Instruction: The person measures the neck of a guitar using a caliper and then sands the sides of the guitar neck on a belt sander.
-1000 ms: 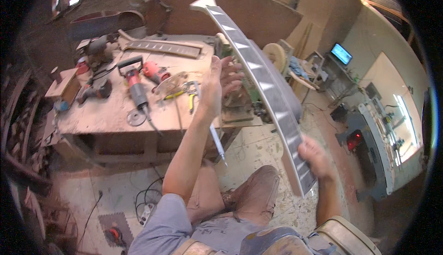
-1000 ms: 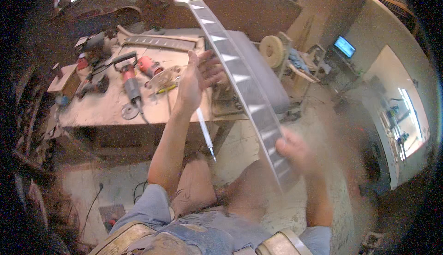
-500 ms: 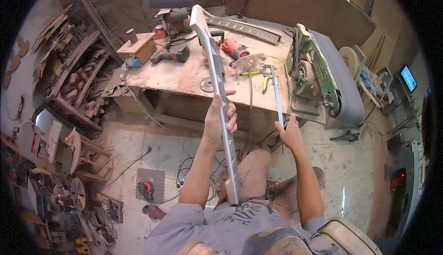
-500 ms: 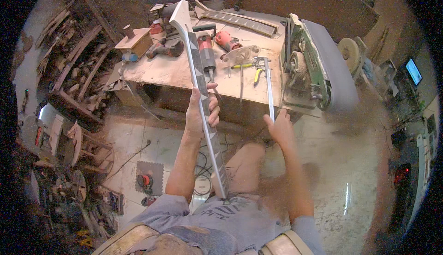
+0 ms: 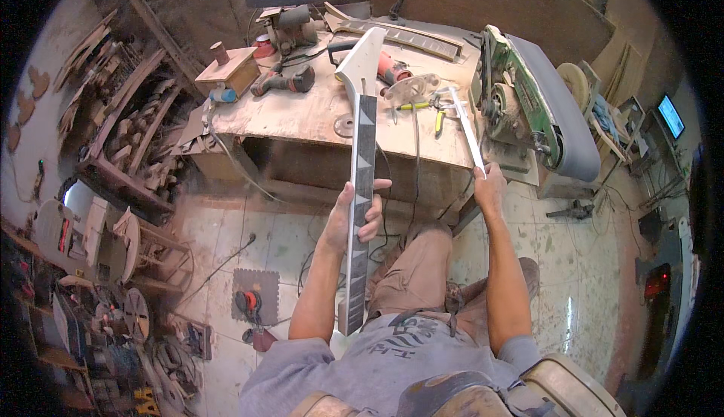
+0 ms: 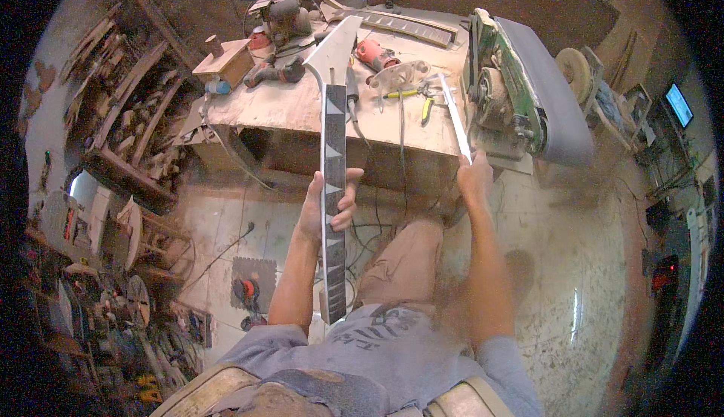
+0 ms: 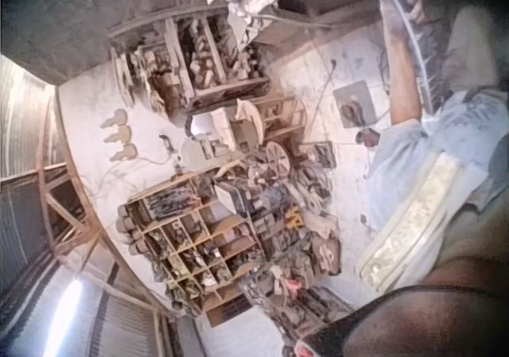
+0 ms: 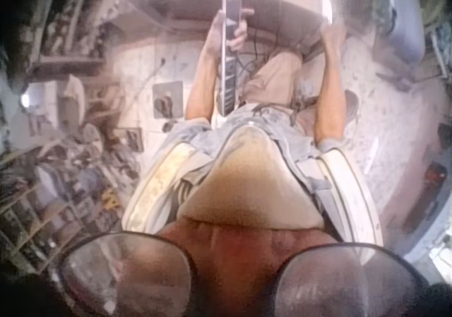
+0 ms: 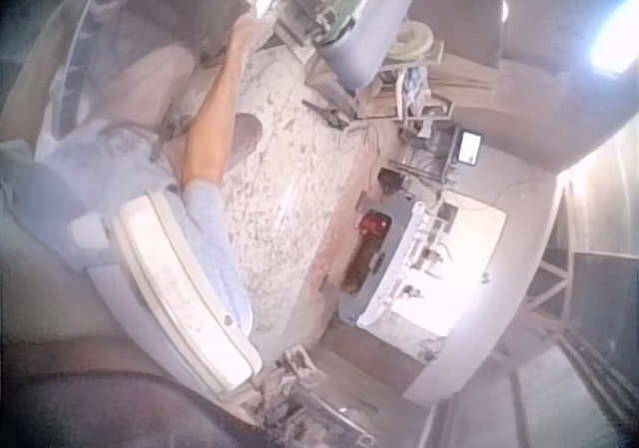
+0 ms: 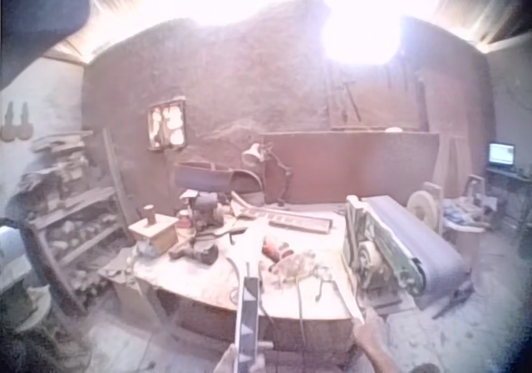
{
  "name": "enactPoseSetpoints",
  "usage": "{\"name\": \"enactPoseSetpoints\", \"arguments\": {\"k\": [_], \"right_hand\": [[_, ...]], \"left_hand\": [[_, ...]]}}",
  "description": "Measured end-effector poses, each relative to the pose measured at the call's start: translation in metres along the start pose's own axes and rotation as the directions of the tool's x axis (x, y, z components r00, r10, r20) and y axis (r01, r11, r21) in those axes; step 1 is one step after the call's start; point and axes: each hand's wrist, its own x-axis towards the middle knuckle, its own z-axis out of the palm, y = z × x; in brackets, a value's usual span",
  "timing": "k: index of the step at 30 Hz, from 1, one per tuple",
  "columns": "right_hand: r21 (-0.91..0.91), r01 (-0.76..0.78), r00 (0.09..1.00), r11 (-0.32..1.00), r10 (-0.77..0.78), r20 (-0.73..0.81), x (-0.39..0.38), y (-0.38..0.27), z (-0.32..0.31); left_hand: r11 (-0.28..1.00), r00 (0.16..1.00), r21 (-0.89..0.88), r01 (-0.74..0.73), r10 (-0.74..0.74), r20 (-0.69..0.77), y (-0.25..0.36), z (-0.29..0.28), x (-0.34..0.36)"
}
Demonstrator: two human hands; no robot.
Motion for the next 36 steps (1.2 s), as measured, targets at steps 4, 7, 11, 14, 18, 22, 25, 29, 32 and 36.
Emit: {"name": "enactPoseSetpoints", "arguments": {"k": [4, 7, 11, 14, 18, 22, 25, 29, 32, 36], "right_hand": [[0.250, -0.021, 0.999, 0.968, 0.029, -0.028, -0.025, -0.002, -0.006], [0.586, 0.015, 0.999, 0.810, 0.010, -0.041, -0.049, 0.015, -0.005], [0.812, 0.051, 0.999, 0.581, -0.023, -0.047, -0.090, 0.023, -0.031], [0.790, 0.070, 0.994, 0.609, -0.110, -0.003, -0.110, -0.014, -0.108], [0.706, 0.100, 0.966, 0.701, -0.237, 0.099, -0.126, -0.025, -0.187], [0.556, 0.076, 0.951, 0.828, -0.228, 0.210, -0.160, -0.004, -0.222], [0.338, 0.019, 0.939, 0.941, -0.133, 0.316, -0.186, 0.009, -0.233], [0.136, -0.020, 0.962, 0.991, -0.018, 0.272, -0.220, 0.029, -0.220], [0.042, -0.036, 0.980, 0.998, 0.027, 0.197, -0.233, 0.044, -0.201], [-0.011, -0.095, 0.990, 0.995, 0.096, 0.101, -0.244, 0.059, -0.187]], "left_hand": [[0.995, 0.996, -0.071, 0.077, -0.074, 0.041, -0.011, -0.009, -0.018], [0.975, 0.991, -0.187, 0.121, -0.107, 0.082, -0.023, -0.018, -0.029], [0.959, 0.979, -0.202, 0.199, -0.184, 0.092, -0.037, -0.023, -0.051], [0.910, 0.950, -0.276, 0.311, -0.288, 0.122, -0.053, -0.030, -0.067], [0.803, 0.881, -0.367, 0.470, -0.447, 0.151, -0.076, -0.029, -0.097], [0.680, 0.755, -0.345, 0.648, -0.635, 0.166, -0.092, -0.032, -0.130], [0.605, 0.650, -0.252, 0.755, -0.743, 0.162, -0.105, -0.031, -0.141], [0.549, 0.559, -0.104, 0.829, -0.818, 0.134, -0.122, -0.013, -0.138], [0.483, 0.488, -0.069, 0.873, -0.865, 0.120, -0.127, -0.018, -0.120], [0.392, 0.392, -0.022, 0.920, -0.911, 0.133, -0.127, -0.015, -0.101]]}}
